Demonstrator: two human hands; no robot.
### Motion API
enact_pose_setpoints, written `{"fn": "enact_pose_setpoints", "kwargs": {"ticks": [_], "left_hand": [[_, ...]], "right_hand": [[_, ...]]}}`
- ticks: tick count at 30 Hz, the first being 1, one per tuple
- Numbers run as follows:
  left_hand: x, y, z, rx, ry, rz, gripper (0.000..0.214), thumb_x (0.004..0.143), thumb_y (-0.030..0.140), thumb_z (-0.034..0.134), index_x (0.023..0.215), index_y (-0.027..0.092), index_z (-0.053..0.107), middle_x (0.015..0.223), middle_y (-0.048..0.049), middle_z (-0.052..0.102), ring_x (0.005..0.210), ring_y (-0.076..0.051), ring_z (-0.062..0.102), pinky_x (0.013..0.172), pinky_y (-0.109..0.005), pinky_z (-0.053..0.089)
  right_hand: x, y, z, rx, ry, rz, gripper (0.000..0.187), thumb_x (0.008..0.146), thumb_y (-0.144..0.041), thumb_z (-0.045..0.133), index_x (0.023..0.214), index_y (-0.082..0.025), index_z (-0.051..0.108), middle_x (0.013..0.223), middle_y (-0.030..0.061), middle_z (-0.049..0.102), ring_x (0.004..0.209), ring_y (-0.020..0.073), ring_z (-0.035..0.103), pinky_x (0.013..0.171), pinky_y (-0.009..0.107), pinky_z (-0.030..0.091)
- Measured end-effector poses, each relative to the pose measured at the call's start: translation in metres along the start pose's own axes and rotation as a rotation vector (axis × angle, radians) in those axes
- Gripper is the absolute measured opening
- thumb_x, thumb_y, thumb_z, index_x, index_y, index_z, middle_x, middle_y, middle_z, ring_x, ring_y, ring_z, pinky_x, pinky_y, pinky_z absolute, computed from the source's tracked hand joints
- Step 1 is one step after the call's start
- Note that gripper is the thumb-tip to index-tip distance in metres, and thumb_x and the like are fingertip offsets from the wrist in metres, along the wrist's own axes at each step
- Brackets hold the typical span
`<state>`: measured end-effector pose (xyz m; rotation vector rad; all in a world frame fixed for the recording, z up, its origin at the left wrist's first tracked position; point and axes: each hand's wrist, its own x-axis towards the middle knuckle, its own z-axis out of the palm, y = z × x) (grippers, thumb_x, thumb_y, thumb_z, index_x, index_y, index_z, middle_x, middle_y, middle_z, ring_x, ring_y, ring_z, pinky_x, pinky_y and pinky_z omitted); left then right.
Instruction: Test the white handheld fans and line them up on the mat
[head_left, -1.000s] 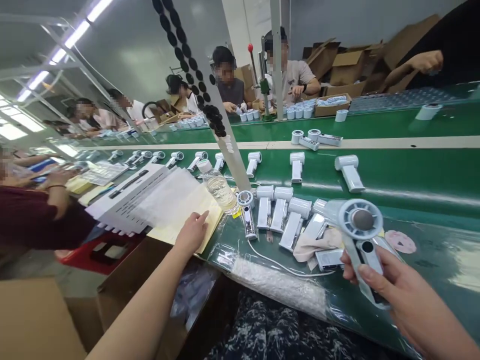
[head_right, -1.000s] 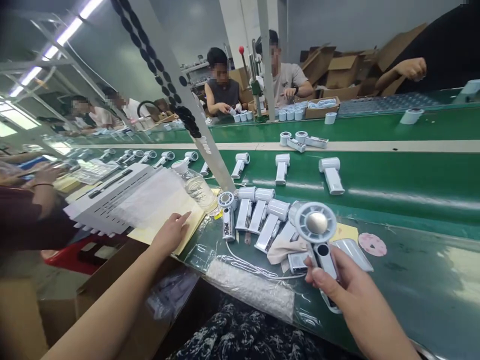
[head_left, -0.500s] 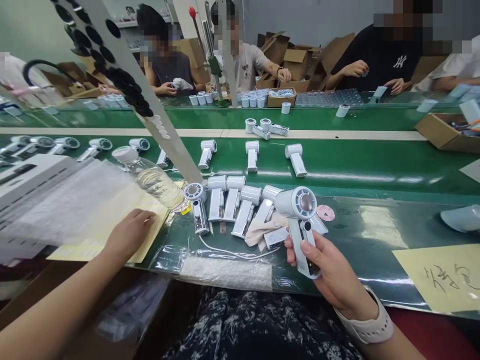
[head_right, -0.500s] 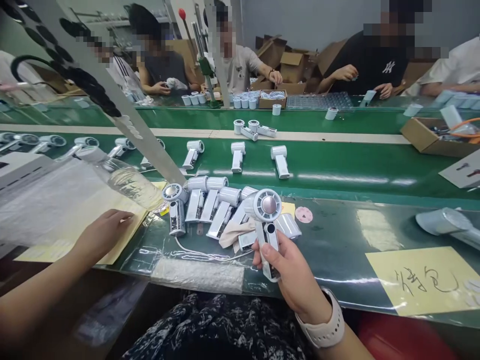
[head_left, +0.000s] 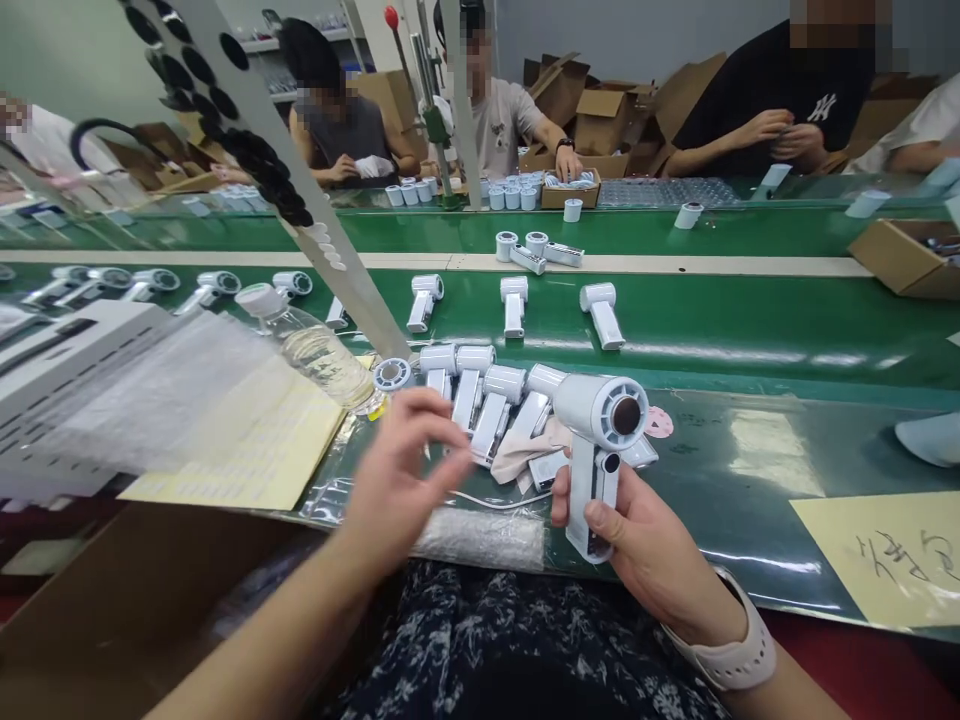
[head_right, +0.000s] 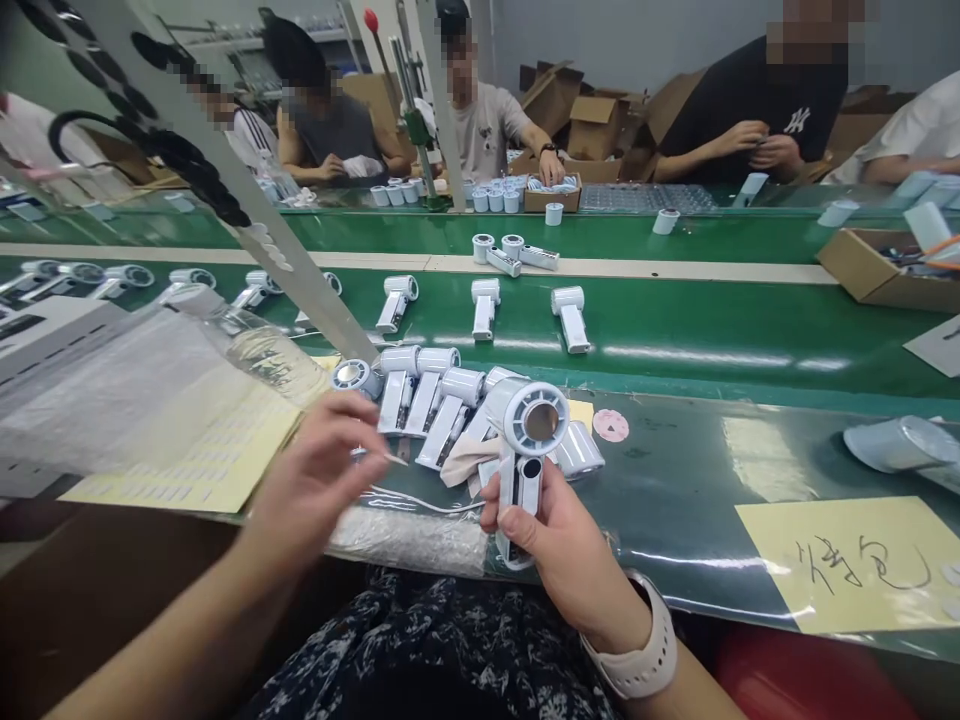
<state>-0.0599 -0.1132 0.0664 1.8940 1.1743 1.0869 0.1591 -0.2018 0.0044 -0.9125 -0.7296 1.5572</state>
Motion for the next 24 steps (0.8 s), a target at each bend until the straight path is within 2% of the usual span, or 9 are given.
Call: {"fn": "enact_pose_setpoints", "kwargs": {"ticks": [1, 3, 7, 13, 16, 18, 21, 23, 24], "left_hand": [[-0.004, 0.008, 0.018, -0.084, -0.124, 0.0, 0.015, 0.077, 0.034, 0.073, 0.068, 0.024, 0.067, 0.104, -0.0044, 0.056, 0.104, -0.023, 0.056, 0.096, -0.044, 0.049], [-0.01, 0.018, 0.045, -0.247, -0.258, -0.064, 0.015, 0.078, 0.036, 0.074, 0.07, 0.024, 0.069, 0.109, -0.0057, 0.052, 0.107, -0.024, 0.056, 0.098, -0.046, 0.05], [-0.009, 0.02, 0.071, -0.411, -0.365, -0.196, 0.016, 0.076, 0.034, 0.074, 0.068, 0.021, 0.069, 0.113, -0.0076, 0.046, 0.104, -0.024, 0.056, 0.084, -0.041, 0.056], [-0.009, 0.015, 0.082, -0.317, -0.34, -0.239, 0.013, 0.073, 0.029, 0.075, 0.066, 0.02, 0.068, 0.108, -0.0067, 0.048, 0.103, -0.024, 0.057, 0.089, -0.041, 0.055], [-0.012, 0.01, 0.084, -0.34, -0.315, -0.251, 0.019, 0.074, 0.034, 0.076, 0.066, 0.02, 0.066, 0.11, -0.0073, 0.05, 0.094, -0.021, 0.058, 0.081, -0.038, 0.056], [-0.017, 0.005, 0.088, -0.367, -0.287, -0.269, 0.026, 0.073, 0.039, 0.078, 0.067, 0.019, 0.062, 0.11, -0.0075, 0.052, 0.089, -0.02, 0.058, 0.076, -0.036, 0.055], [-0.028, -0.005, 0.097, -0.447, -0.286, -0.348, 0.043, 0.066, 0.05, 0.083, 0.072, 0.02, 0.053, 0.093, -0.0043, 0.055, 0.076, -0.016, 0.056, 0.069, -0.032, 0.052], [-0.032, -0.012, 0.098, -0.557, -0.358, -0.384, 0.051, 0.065, 0.06, 0.08, 0.075, 0.021, 0.049, 0.081, -0.0012, 0.054, 0.066, -0.015, 0.054, 0.06, -0.03, 0.049], [-0.032, -0.016, 0.095, -0.574, -0.376, -0.353, 0.051, 0.065, 0.061, 0.079, 0.075, 0.021, 0.049, 0.079, -0.0013, 0.055, 0.065, -0.015, 0.054, 0.058, -0.03, 0.048]], "right_hand": [[-0.001, 0.001, 0.002, 0.003, -0.016, -0.008, 0.034, 0.082, -0.046, 0.078, 0.105, -0.025, 0.065, 0.093, -0.0007, 0.065, 0.082, 0.0143, 0.06, 0.077, 0.027, 0.047], [-0.004, 0.003, 0.004, 0.011, -0.037, -0.014, 0.034, 0.085, -0.045, 0.076, 0.109, -0.026, 0.063, 0.088, -0.0018, 0.064, 0.081, 0.0137, 0.058, 0.076, 0.026, 0.046], [-0.01, 0.008, 0.003, 0.027, -0.011, -0.009, 0.046, 0.085, -0.045, 0.076, 0.123, -0.028, 0.057, 0.093, -0.0013, 0.064, 0.082, 0.0143, 0.057, 0.076, 0.027, 0.047], [-0.013, 0.01, 0.001, -0.037, 0.017, -0.024, 0.053, 0.086, -0.047, 0.073, 0.13, -0.028, 0.054, 0.1, 0.0006, 0.062, 0.082, 0.0153, 0.054, 0.075, 0.027, 0.049], [-0.012, 0.012, -0.001, -0.091, 0.08, -0.025, 0.051, 0.089, -0.051, 0.066, 0.132, -0.028, 0.053, 0.106, 0.0025, 0.064, 0.084, 0.0175, 0.055, 0.078, 0.03, 0.05], [-0.012, 0.015, -0.001, -0.129, 0.139, 0.013, 0.048, 0.091, -0.055, 0.061, 0.129, -0.027, 0.055, 0.098, 0.003, 0.067, 0.08, 0.0194, 0.058, 0.075, 0.032, 0.05], [-0.015, 0.018, 0.002, -0.188, 0.212, 0.101, 0.045, 0.086, -0.062, 0.062, 0.109, -0.023, 0.064, 0.069, 0.0003, 0.066, 0.061, 0.0198, 0.057, 0.062, 0.031, 0.049], [-0.019, 0.021, 0.002, -0.235, 0.279, 0.152, 0.043, 0.081, -0.065, 0.065, 0.09, -0.022, 0.065, 0.059, -0.0002, 0.063, 0.054, 0.0198, 0.055, 0.056, 0.03, 0.047], [-0.021, 0.022, -0.001, -0.256, 0.297, 0.182, 0.044, 0.08, -0.066, 0.065, 0.083, -0.022, 0.064, 0.057, 0.0007, 0.063, 0.053, 0.0202, 0.056, 0.055, 0.03, 0.046]]}}
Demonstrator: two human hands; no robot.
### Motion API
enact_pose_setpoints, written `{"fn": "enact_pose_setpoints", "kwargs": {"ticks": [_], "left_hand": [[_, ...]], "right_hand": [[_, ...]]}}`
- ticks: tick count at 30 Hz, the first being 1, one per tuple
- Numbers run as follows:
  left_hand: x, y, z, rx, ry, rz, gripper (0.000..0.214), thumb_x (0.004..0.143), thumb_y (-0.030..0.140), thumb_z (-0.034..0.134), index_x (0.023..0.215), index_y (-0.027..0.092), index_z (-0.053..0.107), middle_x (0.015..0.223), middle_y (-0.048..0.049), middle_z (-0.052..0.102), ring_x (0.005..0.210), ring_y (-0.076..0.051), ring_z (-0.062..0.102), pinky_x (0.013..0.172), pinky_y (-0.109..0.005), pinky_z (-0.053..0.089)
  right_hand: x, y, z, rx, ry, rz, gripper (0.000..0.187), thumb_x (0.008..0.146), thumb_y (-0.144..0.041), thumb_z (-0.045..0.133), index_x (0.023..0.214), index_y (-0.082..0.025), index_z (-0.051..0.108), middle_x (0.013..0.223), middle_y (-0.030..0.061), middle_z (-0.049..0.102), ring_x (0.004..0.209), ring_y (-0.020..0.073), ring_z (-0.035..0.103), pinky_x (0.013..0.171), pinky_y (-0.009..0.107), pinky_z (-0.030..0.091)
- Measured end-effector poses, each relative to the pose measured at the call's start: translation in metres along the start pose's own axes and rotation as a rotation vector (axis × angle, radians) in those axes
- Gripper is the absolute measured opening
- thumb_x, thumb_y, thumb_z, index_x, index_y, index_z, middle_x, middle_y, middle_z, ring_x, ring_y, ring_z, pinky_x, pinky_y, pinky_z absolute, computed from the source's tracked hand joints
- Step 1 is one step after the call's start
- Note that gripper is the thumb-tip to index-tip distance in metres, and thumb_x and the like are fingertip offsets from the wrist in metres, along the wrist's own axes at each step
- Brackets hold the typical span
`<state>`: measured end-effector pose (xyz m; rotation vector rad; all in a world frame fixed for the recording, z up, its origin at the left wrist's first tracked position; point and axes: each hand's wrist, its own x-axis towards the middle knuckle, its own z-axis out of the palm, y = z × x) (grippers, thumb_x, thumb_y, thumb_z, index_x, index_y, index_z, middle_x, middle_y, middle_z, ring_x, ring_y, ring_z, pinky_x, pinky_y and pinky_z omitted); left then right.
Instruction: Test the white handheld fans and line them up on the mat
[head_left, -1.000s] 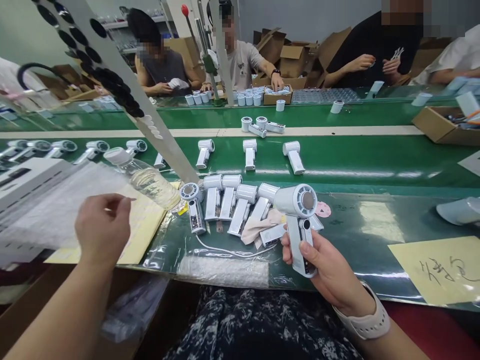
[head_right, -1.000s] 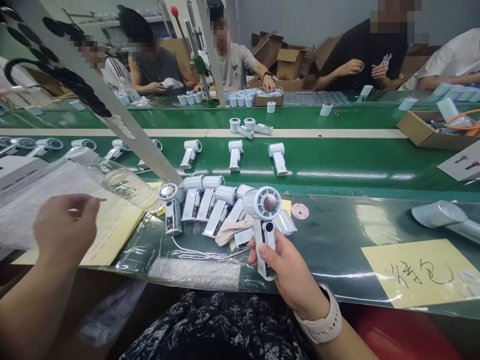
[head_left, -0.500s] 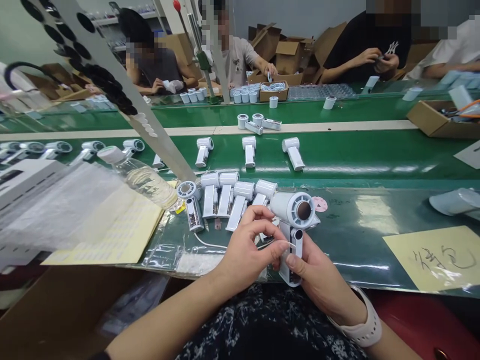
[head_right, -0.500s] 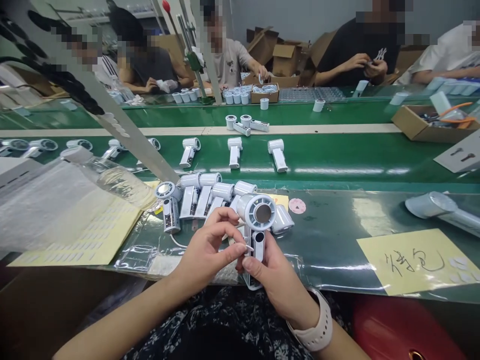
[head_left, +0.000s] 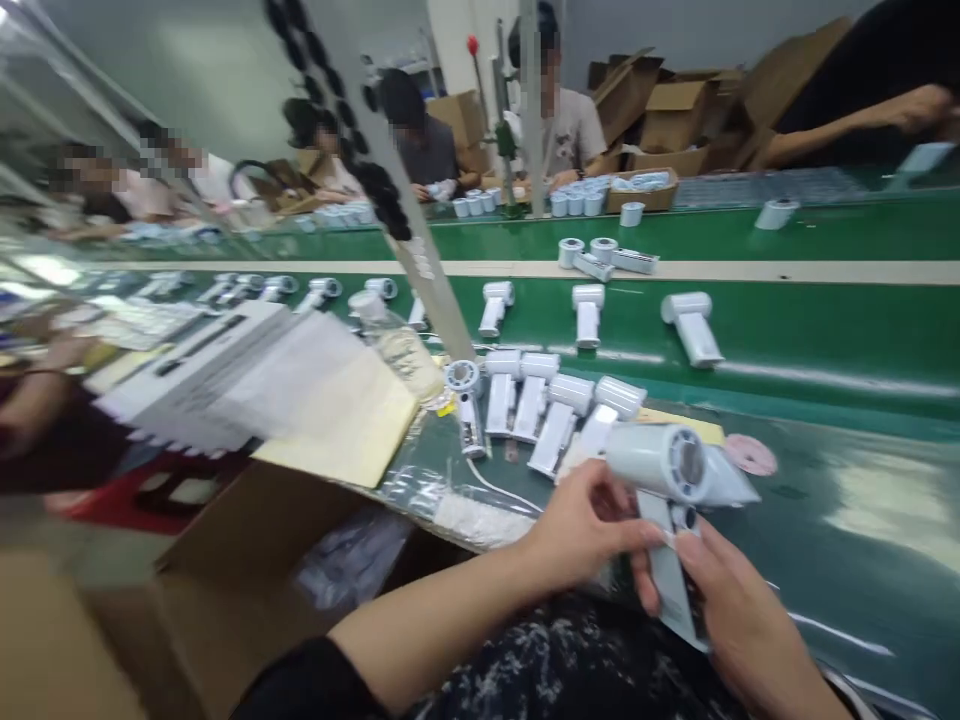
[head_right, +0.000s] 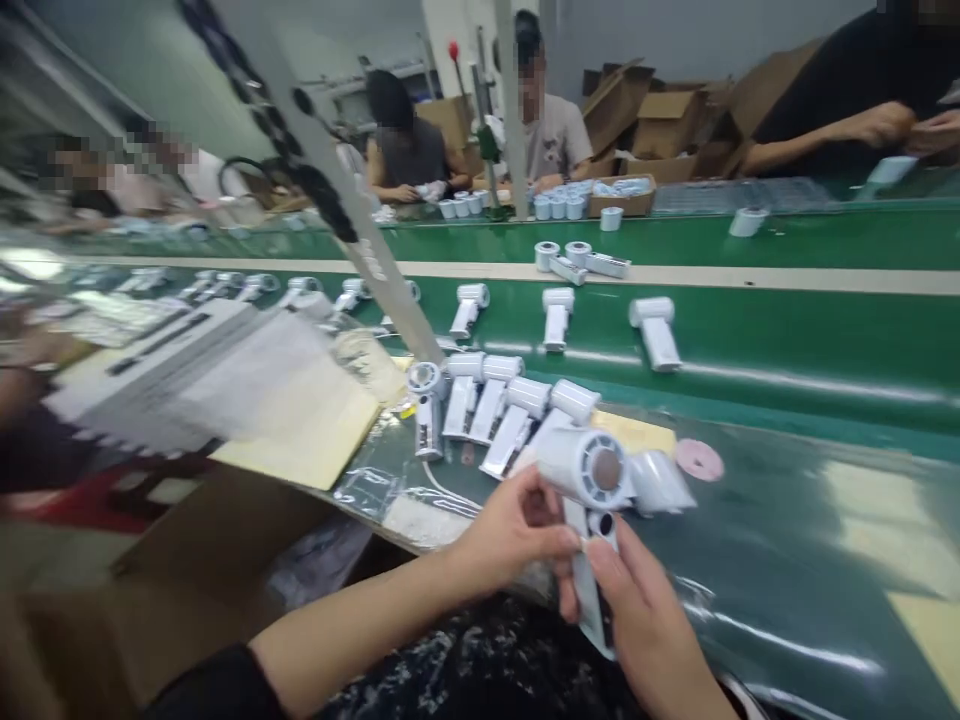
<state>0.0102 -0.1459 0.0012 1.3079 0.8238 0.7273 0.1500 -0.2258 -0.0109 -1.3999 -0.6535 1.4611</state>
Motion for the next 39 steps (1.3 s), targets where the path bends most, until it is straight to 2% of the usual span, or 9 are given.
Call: {"fn": "enact_pose_setpoints", "kwargs": {"ticks": [5, 9, 12, 16, 23, 29, 35, 37, 39], "left_hand": [[-0.007, 0.034, -0.087, 0.521, 0.323, 0.342, 0.019, 0.081, 0.034, 0.067, 0.072, 0.023, 0.054, 0.086, -0.0043, 0.06, 0.077, -0.018, 0.056, 0.071, -0.034, 0.049], [-0.03, 0.064, -0.199, 0.807, 1.092, 0.147, 0.007, 0.086, 0.028, 0.053, 0.083, 0.023, 0.048, 0.083, -0.0015, 0.055, 0.079, -0.018, 0.055, 0.076, -0.036, 0.049], [-0.054, 0.062, -0.256, 0.899, 1.267, 0.024, 0.02, 0.074, 0.015, 0.061, 0.082, 0.022, 0.045, 0.084, -0.0019, 0.047, 0.1, -0.026, 0.05, 0.095, -0.048, 0.04], [-0.077, 0.047, -0.279, 0.986, 1.296, -0.141, 0.021, 0.072, 0.016, 0.061, 0.068, 0.023, 0.042, 0.073, -0.0002, 0.038, 0.1, -0.03, 0.049, 0.092, -0.049, 0.038], [-0.07, 0.072, -0.252, 1.024, 1.165, -0.272, 0.028, 0.074, 0.028, 0.065, 0.057, 0.022, 0.044, 0.055, 0.0016, 0.046, 0.06, -0.018, 0.043, 0.06, -0.031, 0.032], [-0.037, 0.078, -0.18, 0.961, 0.922, 0.161, 0.045, 0.086, 0.05, 0.048, 0.051, 0.023, 0.037, 0.05, 0.0024, 0.03, 0.051, -0.014, 0.032, 0.053, -0.03, 0.025], [0.013, 0.042, -0.084, 0.827, 0.445, 0.245, 0.036, 0.087, 0.045, 0.051, 0.059, 0.022, 0.047, 0.061, 0.0, 0.053, 0.061, -0.016, 0.05, 0.059, -0.03, 0.041], [0.025, 0.035, -0.061, 0.688, 0.248, 0.22, 0.012, 0.085, 0.032, 0.057, 0.08, 0.022, 0.055, 0.07, 0.0014, 0.057, 0.067, -0.015, 0.054, 0.064, -0.028, 0.046], [0.033, 0.032, -0.046, 0.611, 0.07, 0.202, 0.024, 0.085, 0.017, 0.052, 0.108, 0.023, 0.057, 0.083, 0.0006, 0.06, 0.077, -0.015, 0.059, 0.073, -0.029, 0.049]], "right_hand": [[0.012, 0.013, -0.021, 0.013, -0.298, 0.146, 0.052, 0.081, -0.069, 0.055, 0.092, -0.021, 0.07, 0.064, 0.0099, 0.068, 0.052, 0.0241, 0.059, 0.051, 0.035, 0.048], [0.019, 0.015, -0.028, 0.083, -0.251, 0.112, 0.05, 0.084, -0.064, 0.056, 0.109, -0.023, 0.068, 0.073, 0.01, 0.07, 0.055, 0.025, 0.061, 0.055, 0.038, 0.051], [0.02, 0.013, -0.023, 0.107, -0.225, 0.096, 0.051, 0.084, -0.064, 0.057, 0.113, -0.023, 0.066, 0.075, 0.0094, 0.07, 0.054, 0.0237, 0.059, 0.054, 0.038, 0.05], [0.018, 0.008, -0.014, 0.127, -0.226, 0.098, 0.047, 0.083, -0.063, 0.06, 0.101, -0.021, 0.067, 0.076, 0.009, 0.068, 0.052, 0.0213, 0.057, 0.053, 0.037, 0.05], [0.01, -0.005, 0.005, 0.169, -0.2, 0.018, 0.037, 0.082, -0.055, 0.069, 0.096, -0.022, 0.062, 0.077, 0.0034, 0.065, 0.05, 0.014, 0.054, 0.05, 0.029, 0.043], [0.008, -0.012, 0.013, 0.235, -0.174, -0.037, 0.032, 0.087, -0.048, 0.068, 0.105, -0.024, 0.056, 0.08, 0.001, 0.064, 0.053, 0.0133, 0.055, 0.051, 0.028, 0.046], [0.0, -0.01, 0.001, 0.232, -0.103, -0.056, 0.034, 0.087, -0.049, 0.068, 0.105, -0.023, 0.056, 0.08, 0.0014, 0.065, 0.052, 0.013, 0.055, 0.052, 0.028, 0.047], [-0.004, -0.01, -0.003, 0.227, -0.083, -0.082, 0.034, 0.086, -0.05, 0.068, 0.103, -0.022, 0.056, 0.08, 0.0015, 0.066, 0.052, 0.0131, 0.056, 0.051, 0.028, 0.046], [-0.006, -0.009, -0.007, 0.227, -0.061, -0.103, 0.036, 0.086, -0.05, 0.069, 0.103, -0.023, 0.056, 0.081, 0.0013, 0.066, 0.052, 0.013, 0.056, 0.051, 0.027, 0.046]]}}
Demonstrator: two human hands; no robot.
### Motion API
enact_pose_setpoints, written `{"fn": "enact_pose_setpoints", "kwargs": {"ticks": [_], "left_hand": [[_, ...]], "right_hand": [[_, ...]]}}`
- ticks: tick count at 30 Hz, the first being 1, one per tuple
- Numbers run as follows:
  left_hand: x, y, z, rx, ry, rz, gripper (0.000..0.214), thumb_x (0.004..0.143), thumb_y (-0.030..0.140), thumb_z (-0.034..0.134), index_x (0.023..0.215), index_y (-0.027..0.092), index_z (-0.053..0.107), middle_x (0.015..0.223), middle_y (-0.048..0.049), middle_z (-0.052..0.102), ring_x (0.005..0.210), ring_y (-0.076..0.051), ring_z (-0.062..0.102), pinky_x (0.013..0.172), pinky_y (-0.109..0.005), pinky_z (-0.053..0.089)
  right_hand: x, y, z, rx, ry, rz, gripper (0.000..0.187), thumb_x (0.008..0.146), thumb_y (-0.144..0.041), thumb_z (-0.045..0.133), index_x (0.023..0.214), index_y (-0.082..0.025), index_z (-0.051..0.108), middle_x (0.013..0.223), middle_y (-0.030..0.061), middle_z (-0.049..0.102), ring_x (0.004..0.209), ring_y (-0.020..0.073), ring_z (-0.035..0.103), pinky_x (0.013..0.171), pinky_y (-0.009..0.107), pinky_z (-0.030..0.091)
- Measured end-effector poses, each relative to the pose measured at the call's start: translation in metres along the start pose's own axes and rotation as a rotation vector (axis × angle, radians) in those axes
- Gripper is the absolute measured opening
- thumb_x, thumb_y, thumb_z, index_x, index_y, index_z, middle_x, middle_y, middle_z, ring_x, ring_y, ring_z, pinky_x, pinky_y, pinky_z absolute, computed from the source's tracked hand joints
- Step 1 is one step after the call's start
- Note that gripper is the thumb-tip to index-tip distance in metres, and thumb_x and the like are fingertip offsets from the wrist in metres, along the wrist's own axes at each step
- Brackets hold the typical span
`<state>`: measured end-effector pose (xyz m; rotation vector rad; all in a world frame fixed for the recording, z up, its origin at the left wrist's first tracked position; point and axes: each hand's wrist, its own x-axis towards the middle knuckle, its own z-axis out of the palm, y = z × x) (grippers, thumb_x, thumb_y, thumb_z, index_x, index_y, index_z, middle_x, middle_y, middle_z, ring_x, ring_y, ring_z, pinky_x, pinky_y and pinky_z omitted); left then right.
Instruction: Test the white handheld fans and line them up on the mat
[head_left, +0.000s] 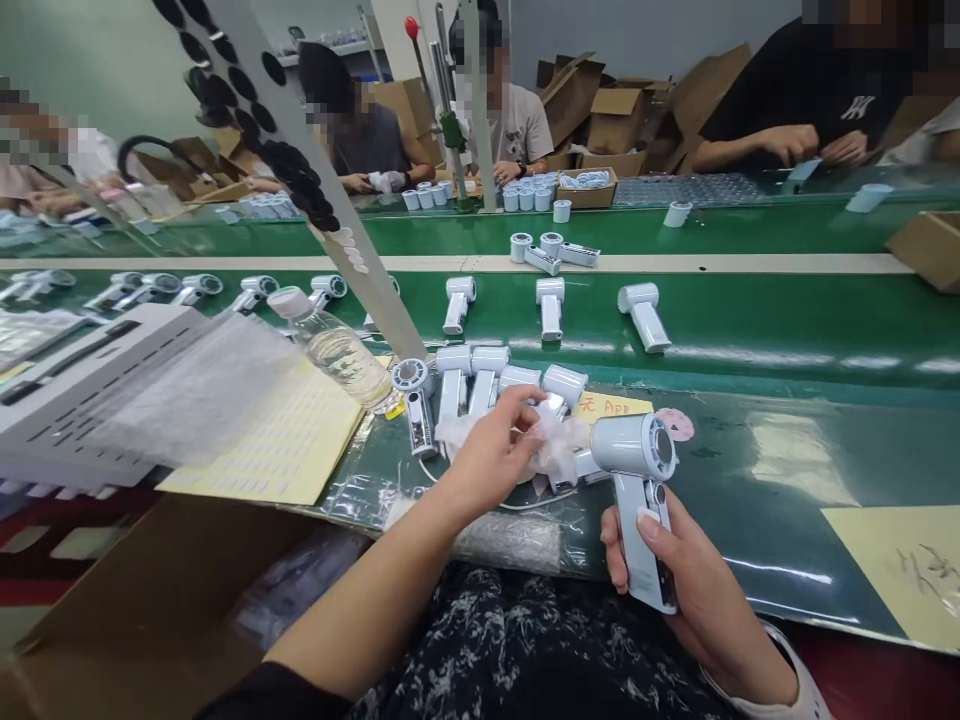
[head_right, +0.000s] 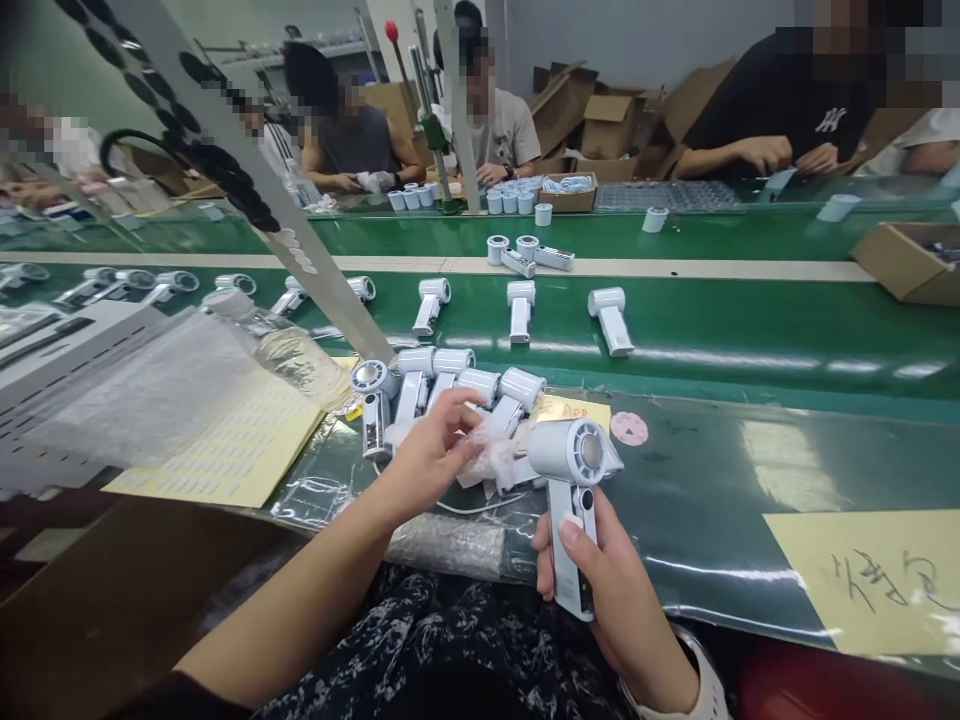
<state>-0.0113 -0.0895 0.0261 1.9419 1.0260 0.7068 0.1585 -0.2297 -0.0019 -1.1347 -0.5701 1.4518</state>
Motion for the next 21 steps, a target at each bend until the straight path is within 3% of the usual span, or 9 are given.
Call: {"fn": "enact_pose_setpoints", "kwargs": {"ticks": [2, 4, 10, 16, 21], "left_hand": [[0.006, 0.003, 0.006, 0.045, -0.137, 0.046, 0.045, 0.081, 0.004, 0.043, 0.118, 0.025, 0.057, 0.096, -0.0021, 0.06, 0.091, -0.017, 0.06, 0.083, -0.032, 0.05], [0.009, 0.004, 0.008, 0.166, -0.19, 0.064, 0.046, 0.075, -0.002, 0.04, 0.105, 0.024, 0.063, 0.101, -0.0037, 0.058, 0.098, -0.019, 0.059, 0.089, -0.035, 0.048], [0.009, 0.0, 0.013, 0.325, -0.049, -0.001, 0.021, 0.068, 0.003, 0.054, 0.073, 0.022, 0.046, 0.081, 0.0007, 0.052, 0.08, -0.019, 0.053, 0.075, -0.033, 0.045], [0.004, -0.002, 0.012, 0.224, -0.057, -0.002, 0.02, 0.075, 0.001, 0.053, 0.079, 0.021, 0.05, 0.095, -0.0023, 0.053, 0.093, -0.019, 0.054, 0.087, -0.035, 0.046], [0.004, 0.004, 0.007, 0.19, -0.103, -0.022, 0.011, 0.087, 0.02, 0.057, 0.076, 0.021, 0.054, 0.086, -0.0009, 0.056, 0.085, -0.018, 0.054, 0.078, -0.032, 0.044]], "right_hand": [[-0.002, 0.0, -0.004, 0.007, 0.021, -0.012, 0.036, 0.086, -0.05, 0.069, 0.104, -0.023, 0.055, 0.082, 0.0012, 0.066, 0.052, 0.0127, 0.056, 0.051, 0.026, 0.045], [-0.004, 0.0, -0.007, 0.021, 0.036, -0.018, 0.034, 0.087, -0.05, 0.068, 0.102, -0.022, 0.055, 0.081, 0.001, 0.066, 0.053, 0.0124, 0.056, 0.052, 0.026, 0.046], [-0.002, -0.001, -0.011, 0.056, 0.061, 0.0, 0.032, 0.087, -0.05, 0.068, 0.098, -0.022, 0.056, 0.082, 0.0011, 0.066, 0.055, 0.0133, 0.057, 0.054, 0.028, 0.049], [0.004, 0.001, -0.009, 0.052, -0.001, 0.0, 0.035, 0.087, -0.048, 0.068, 0.108, -0.023, 0.055, 0.084, 0.001, 0.066, 0.055, 0.0127, 0.057, 0.053, 0.028, 0.049], [0.005, 0.001, -0.007, 0.058, -0.028, 0.016, 0.035, 0.088, -0.048, 0.067, 0.11, -0.023, 0.055, 0.085, 0.0015, 0.066, 0.055, 0.0128, 0.058, 0.054, 0.028, 0.049]]}}
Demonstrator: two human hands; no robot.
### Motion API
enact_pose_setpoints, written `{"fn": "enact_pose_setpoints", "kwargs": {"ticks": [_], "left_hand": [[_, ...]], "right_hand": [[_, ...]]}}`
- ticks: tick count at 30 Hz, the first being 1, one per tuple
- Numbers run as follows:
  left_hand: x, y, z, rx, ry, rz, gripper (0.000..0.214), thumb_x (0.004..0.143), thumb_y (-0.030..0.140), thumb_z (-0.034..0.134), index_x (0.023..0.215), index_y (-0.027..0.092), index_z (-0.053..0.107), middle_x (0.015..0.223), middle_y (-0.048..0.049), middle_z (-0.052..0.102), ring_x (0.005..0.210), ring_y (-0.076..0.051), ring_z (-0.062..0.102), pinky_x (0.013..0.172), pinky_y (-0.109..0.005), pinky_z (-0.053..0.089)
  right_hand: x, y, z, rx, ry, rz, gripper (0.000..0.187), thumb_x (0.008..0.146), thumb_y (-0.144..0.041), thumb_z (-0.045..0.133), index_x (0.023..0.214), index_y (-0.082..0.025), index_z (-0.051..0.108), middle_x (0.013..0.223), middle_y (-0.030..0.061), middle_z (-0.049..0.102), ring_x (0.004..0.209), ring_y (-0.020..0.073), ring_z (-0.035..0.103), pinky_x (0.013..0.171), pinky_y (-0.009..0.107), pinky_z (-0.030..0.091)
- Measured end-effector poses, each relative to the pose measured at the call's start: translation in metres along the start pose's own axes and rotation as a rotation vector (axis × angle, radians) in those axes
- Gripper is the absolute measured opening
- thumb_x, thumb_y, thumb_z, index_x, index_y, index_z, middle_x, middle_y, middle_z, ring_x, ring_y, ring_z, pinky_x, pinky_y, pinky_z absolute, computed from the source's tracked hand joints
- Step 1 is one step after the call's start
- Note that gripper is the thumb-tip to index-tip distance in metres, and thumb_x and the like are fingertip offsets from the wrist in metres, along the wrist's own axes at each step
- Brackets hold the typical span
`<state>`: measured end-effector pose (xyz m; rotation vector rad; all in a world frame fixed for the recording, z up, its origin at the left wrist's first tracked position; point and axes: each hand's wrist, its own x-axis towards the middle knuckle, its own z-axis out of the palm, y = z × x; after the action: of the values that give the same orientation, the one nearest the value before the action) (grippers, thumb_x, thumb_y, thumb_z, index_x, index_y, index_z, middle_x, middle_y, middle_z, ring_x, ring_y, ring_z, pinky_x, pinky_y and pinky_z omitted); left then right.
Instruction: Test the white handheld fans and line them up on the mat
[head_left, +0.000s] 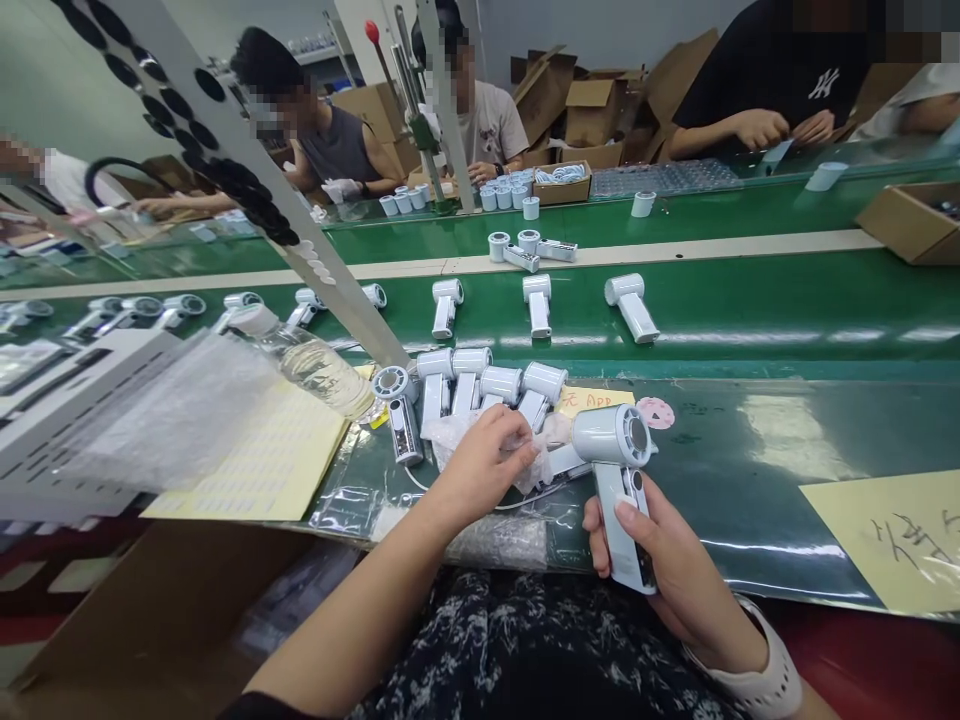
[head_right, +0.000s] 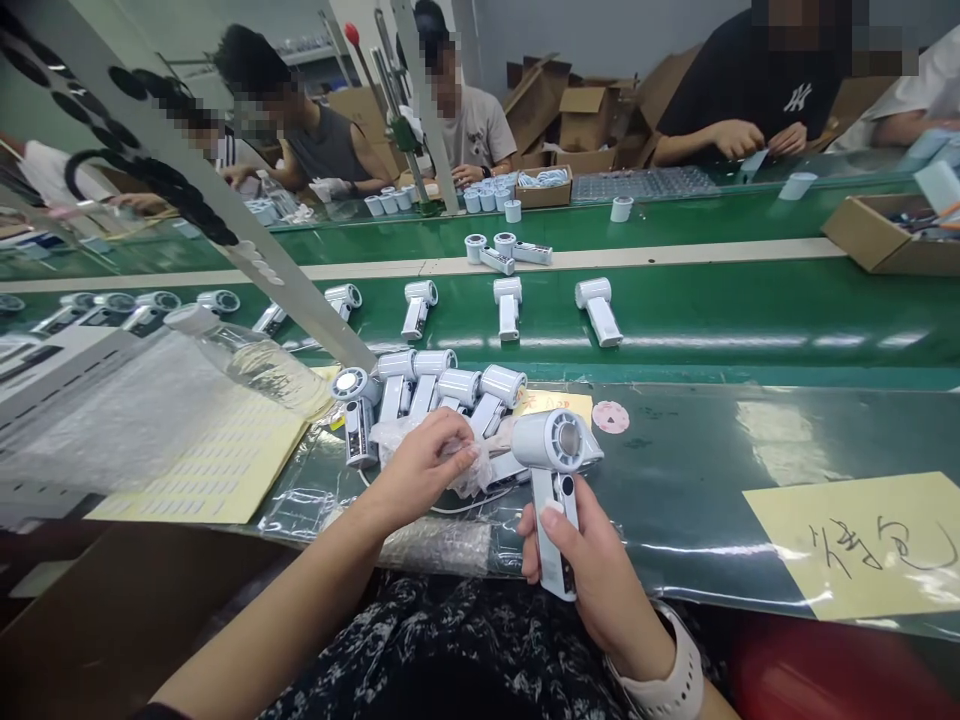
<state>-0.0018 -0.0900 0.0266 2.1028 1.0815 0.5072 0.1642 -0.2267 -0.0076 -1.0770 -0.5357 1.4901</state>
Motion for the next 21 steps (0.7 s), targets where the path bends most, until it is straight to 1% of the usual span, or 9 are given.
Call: {"fn": "enact_pose_setpoints", "kwargs": {"ticks": [5, 7, 10, 12, 14, 16, 17, 18, 21], "left_hand": [[0.005, 0.005, 0.01, 0.073, 0.015, -0.105, 0.027, 0.088, 0.03, 0.059, 0.064, 0.021, 0.054, 0.06, 0.0033, 0.051, 0.062, -0.016, 0.049, 0.06, -0.028, 0.034], [0.007, 0.008, 0.015, 0.126, -0.001, -0.116, 0.026, 0.088, 0.032, 0.061, 0.064, 0.021, 0.057, 0.057, 0.0027, 0.053, 0.06, -0.017, 0.05, 0.058, -0.029, 0.032], [0.011, 0.009, 0.019, 0.176, -0.126, 0.021, 0.019, 0.086, 0.023, 0.059, 0.067, 0.021, 0.063, 0.068, -0.0015, 0.064, 0.071, -0.02, 0.057, 0.065, -0.032, 0.038], [0.014, 0.008, 0.018, 0.131, -0.201, 0.11, 0.018, 0.085, 0.017, 0.056, 0.069, 0.02, 0.064, 0.075, -0.0035, 0.068, 0.079, -0.022, 0.06, 0.072, -0.034, 0.042], [0.016, 0.005, 0.017, 0.027, -0.24, 0.117, 0.016, 0.083, 0.015, 0.056, 0.07, 0.019, 0.065, 0.081, -0.0047, 0.07, 0.083, -0.022, 0.061, 0.076, -0.035, 0.045], [0.018, 0.001, 0.015, -0.124, -0.259, 0.057, 0.007, 0.079, 0.017, 0.061, 0.074, 0.019, 0.066, 0.088, -0.0048, 0.07, 0.084, -0.021, 0.062, 0.076, -0.034, 0.046], [0.019, -0.001, 0.015, -0.22, -0.252, 0.009, 0.004, 0.076, 0.018, 0.064, 0.079, 0.019, 0.067, 0.089, -0.0043, 0.07, 0.083, -0.021, 0.062, 0.074, -0.032, 0.047], [0.019, -0.003, 0.014, -0.331, -0.231, -0.052, 0.012, 0.075, 0.02, 0.065, 0.087, 0.02, 0.067, 0.087, -0.0029, 0.068, 0.079, -0.019, 0.061, 0.07, -0.031, 0.047], [0.02, -0.008, 0.013, -0.688, -0.093, -0.238, 0.029, 0.078, 0.021, 0.061, 0.106, 0.022, 0.06, 0.072, 0.0036, 0.057, 0.059, -0.012, 0.051, 0.057, -0.024, 0.04]], "right_hand": [[0.0, 0.006, -0.003, -0.03, -0.028, -0.033, 0.033, 0.092, -0.052, 0.061, 0.104, -0.022, 0.057, 0.085, 0.0032, 0.067, 0.059, 0.0146, 0.06, 0.058, 0.03, 0.05], [0.0, 0.007, -0.008, -0.113, -0.011, -0.041, 0.036, 0.091, -0.055, 0.061, 0.107, -0.023, 0.058, 0.08, 0.0017, 0.066, 0.059, 0.0158, 0.06, 0.061, 0.032, 0.049], [-0.003, 0.004, -0.013, -0.299, 0.042, -0.068, 0.042, 0.088, -0.057, 0.064, 0.113, -0.023, 0.06, 0.069, -0.0013, 0.061, 0.054, 0.0166, 0.057, 0.058, 0.032, 0.048], [-0.006, 0.0, -0.014, -0.421, 0.056, -0.162, 0.043, 0.087, -0.057, 0.064, 0.112, -0.022, 0.064, 0.067, -0.0003, 0.061, 0.053, 0.0176, 0.056, 0.057, 0.033, 0.047], [-0.008, -0.003, -0.012, -0.545, 0.042, -0.313, 0.043, 0.086, -0.056, 0.065, 0.11, -0.021, 0.069, 0.074, 0.0038, 0.067, 0.061, 0.021, 0.061, 0.062, 0.034, 0.05], [-0.006, -0.002, -0.01, -0.665, 0.04, -0.421, 0.045, 0.085, -0.054, 0.066, 0.115, -0.021, 0.07, 0.093, 0.009, 0.074, 0.08, 0.0266, 0.068, 0.074, 0.037, 0.053], [-0.003, 0.001, -0.009, -0.716, 0.055, -0.431, 0.048, 0.086, -0.053, 0.065, 0.12, -0.02, 0.069, 0.102, 0.0108, 0.075, 0.089, 0.0287, 0.069, 0.08, 0.039, 0.054], [0.001, 0.004, -0.009, -0.755, 0.082, -0.415, 0.051, 0.087, -0.052, 0.063, 0.126, -0.019, 0.067, 0.108, 0.0121, 0.075, 0.093, 0.0298, 0.069, 0.083, 0.04, 0.054], [0.013, 0.014, -0.01, -0.832, 0.171, -0.303, 0.059, 0.091, -0.053, 0.054, 0.137, -0.015, 0.06, 0.109, 0.0145, 0.075, 0.086, 0.03, 0.072, 0.08, 0.043, 0.056]]}}
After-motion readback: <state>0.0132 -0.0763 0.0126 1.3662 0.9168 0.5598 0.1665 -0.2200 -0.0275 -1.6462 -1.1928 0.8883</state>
